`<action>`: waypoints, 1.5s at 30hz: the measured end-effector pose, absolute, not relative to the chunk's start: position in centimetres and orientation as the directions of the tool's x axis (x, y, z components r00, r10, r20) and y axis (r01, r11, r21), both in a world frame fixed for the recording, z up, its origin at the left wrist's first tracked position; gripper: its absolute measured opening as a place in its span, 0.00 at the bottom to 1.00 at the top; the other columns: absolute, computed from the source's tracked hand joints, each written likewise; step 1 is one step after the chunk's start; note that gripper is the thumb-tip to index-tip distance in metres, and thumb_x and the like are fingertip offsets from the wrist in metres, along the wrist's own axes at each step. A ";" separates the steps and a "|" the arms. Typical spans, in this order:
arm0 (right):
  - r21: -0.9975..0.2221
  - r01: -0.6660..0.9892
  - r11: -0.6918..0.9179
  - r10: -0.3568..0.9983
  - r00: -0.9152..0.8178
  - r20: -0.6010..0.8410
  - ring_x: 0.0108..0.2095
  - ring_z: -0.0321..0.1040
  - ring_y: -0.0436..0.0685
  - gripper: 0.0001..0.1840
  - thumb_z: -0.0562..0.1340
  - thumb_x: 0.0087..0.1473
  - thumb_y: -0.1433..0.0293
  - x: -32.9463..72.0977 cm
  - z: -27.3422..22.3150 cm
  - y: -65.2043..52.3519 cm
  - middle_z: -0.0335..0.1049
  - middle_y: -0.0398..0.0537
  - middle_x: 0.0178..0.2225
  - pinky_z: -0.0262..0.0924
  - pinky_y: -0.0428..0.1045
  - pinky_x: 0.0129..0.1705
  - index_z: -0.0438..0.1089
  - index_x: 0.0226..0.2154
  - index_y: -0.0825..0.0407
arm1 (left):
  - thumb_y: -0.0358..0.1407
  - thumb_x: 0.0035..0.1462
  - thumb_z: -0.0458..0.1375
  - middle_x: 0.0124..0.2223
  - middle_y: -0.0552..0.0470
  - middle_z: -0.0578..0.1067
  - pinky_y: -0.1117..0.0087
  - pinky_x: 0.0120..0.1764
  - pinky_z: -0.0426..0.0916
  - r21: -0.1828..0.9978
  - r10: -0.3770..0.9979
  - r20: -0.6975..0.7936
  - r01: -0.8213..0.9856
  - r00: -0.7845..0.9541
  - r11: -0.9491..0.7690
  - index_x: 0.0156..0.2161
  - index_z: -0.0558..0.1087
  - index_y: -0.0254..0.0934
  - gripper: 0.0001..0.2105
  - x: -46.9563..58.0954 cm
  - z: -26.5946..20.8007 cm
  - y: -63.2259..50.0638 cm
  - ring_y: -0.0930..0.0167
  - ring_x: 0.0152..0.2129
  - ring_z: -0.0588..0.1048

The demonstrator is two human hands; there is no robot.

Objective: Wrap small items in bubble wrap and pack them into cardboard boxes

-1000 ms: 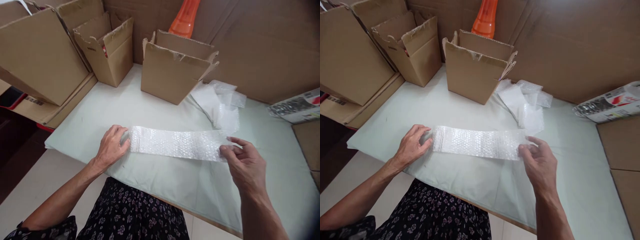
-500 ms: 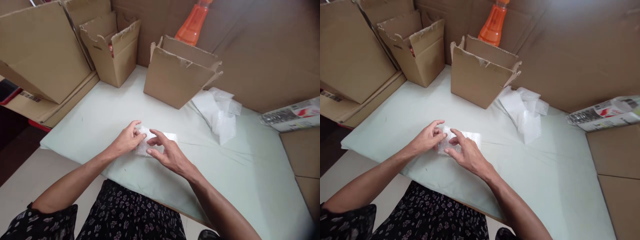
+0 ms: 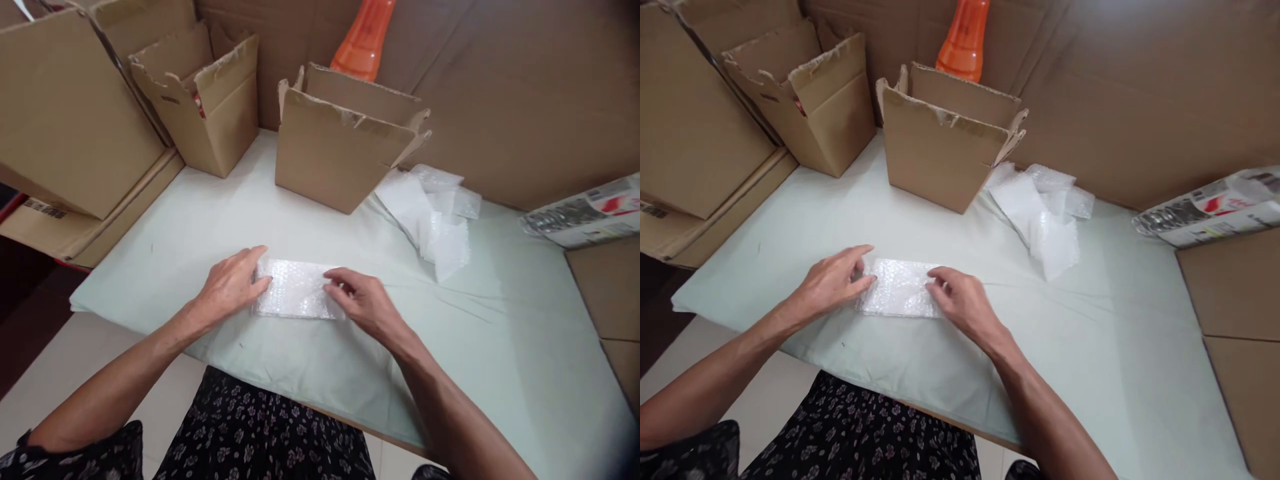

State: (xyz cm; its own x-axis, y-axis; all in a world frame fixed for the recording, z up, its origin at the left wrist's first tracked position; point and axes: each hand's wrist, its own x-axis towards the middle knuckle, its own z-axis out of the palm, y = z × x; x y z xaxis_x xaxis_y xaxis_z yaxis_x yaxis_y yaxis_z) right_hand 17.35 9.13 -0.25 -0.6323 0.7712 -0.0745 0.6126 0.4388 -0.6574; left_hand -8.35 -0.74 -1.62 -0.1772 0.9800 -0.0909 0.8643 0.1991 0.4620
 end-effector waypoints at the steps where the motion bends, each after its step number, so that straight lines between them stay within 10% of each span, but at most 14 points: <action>1: -0.646 0.644 0.411 0.819 -0.571 -0.048 0.29 0.72 0.55 0.15 0.59 0.60 0.61 18.2 0.1 9.4 0.79 0.47 0.32 0.63 0.50 0.34 0.77 0.41 0.50 | 0.41 0.57 0.58 0.44 0.46 0.78 0.62 0.39 0.70 0.463 0.979 -0.056 0.863 -0.198 0.201 0.59 0.70 0.40 0.25 -8.6 -1.6 -0.6 0.61 0.35 0.77; 11: -0.392 0.813 0.432 0.829 -0.528 -0.182 0.24 0.68 0.55 0.08 0.61 0.58 0.67 19.6 -0.5 9.2 0.74 0.44 0.24 0.51 0.49 0.28 0.71 0.28 0.49 | 0.32 0.51 0.54 0.34 0.51 0.74 0.66 0.34 0.64 0.517 0.988 -0.138 0.845 -0.072 0.134 0.29 0.67 0.40 0.02 -6.3 -1.8 0.7 0.65 0.33 0.73; 18: -0.167 0.768 0.618 0.685 -0.422 0.594 0.60 0.63 0.73 0.25 0.64 0.59 0.61 16.7 9.4 18.6 0.69 0.60 0.60 0.59 0.64 0.55 0.69 0.57 0.51 | 0.44 0.51 0.57 0.32 0.55 0.73 0.69 0.28 0.61 0.746 0.930 -0.231 0.561 -0.287 0.358 0.49 0.73 0.39 0.21 -6.8 -1.9 -1.7 0.70 0.23 0.66; 21: -0.099 0.785 0.611 0.725 -0.505 0.468 0.55 0.67 0.72 0.18 0.63 0.57 0.67 13.3 11.3 23.1 0.75 0.59 0.50 0.57 0.66 0.55 0.72 0.50 0.54 | 0.51 0.51 0.58 0.31 0.55 0.72 0.69 0.29 0.61 0.743 0.890 -0.274 0.506 -0.365 0.437 0.53 0.74 0.37 0.28 -6.5 -2.3 -2.3 0.70 0.24 0.66; 26: -0.074 0.758 0.648 0.741 -0.605 0.293 0.40 0.71 0.62 0.09 0.59 0.56 0.76 12.5 10.7 22.9 0.75 0.52 0.31 0.58 0.62 0.51 0.75 0.36 0.55 | 0.53 0.57 0.52 0.27 0.55 0.70 0.68 0.31 0.60 0.736 0.909 -0.283 0.539 -0.306 0.411 0.32 0.74 0.38 0.20 -6.2 -1.8 -2.7 0.70 0.25 0.66; 36: -0.054 0.623 0.781 0.479 -0.541 0.691 0.46 0.74 0.65 0.13 0.63 0.59 0.74 22.1 9.8 8.1 0.78 0.50 0.45 0.64 0.61 0.50 0.72 0.46 0.44 | 0.49 0.53 0.55 0.33 0.54 0.76 0.68 0.31 0.62 0.709 0.914 -0.324 0.576 -0.246 0.406 0.43 0.75 0.39 0.19 -6.8 -1.4 -4.5 0.68 0.25 0.69; 40: -0.196 0.617 0.762 0.639 -0.669 0.380 0.32 0.74 0.58 0.09 0.61 0.63 0.71 22.7 4.1 3.8 0.79 0.48 0.37 0.67 0.53 0.36 0.71 0.46 0.49 | 0.49 0.53 0.53 0.32 0.53 0.76 0.67 0.32 0.63 0.638 0.914 -0.323 0.656 -0.246 0.402 0.39 0.74 0.40 0.17 -6.7 -1.4 -5.2 0.67 0.26 0.70; 45: -0.210 0.745 0.633 0.771 -0.631 0.082 0.37 0.75 0.64 0.26 0.61 0.62 0.71 19.0 -3.5 3.2 0.78 0.57 0.39 0.71 0.59 0.41 0.64 0.61 0.59 | 0.45 0.56 0.50 0.29 0.55 0.73 0.68 0.30 0.62 0.639 0.941 -0.240 0.691 -0.237 0.337 0.32 0.69 0.41 0.11 -5.3 -1.8 -6.4 0.69 0.25 0.69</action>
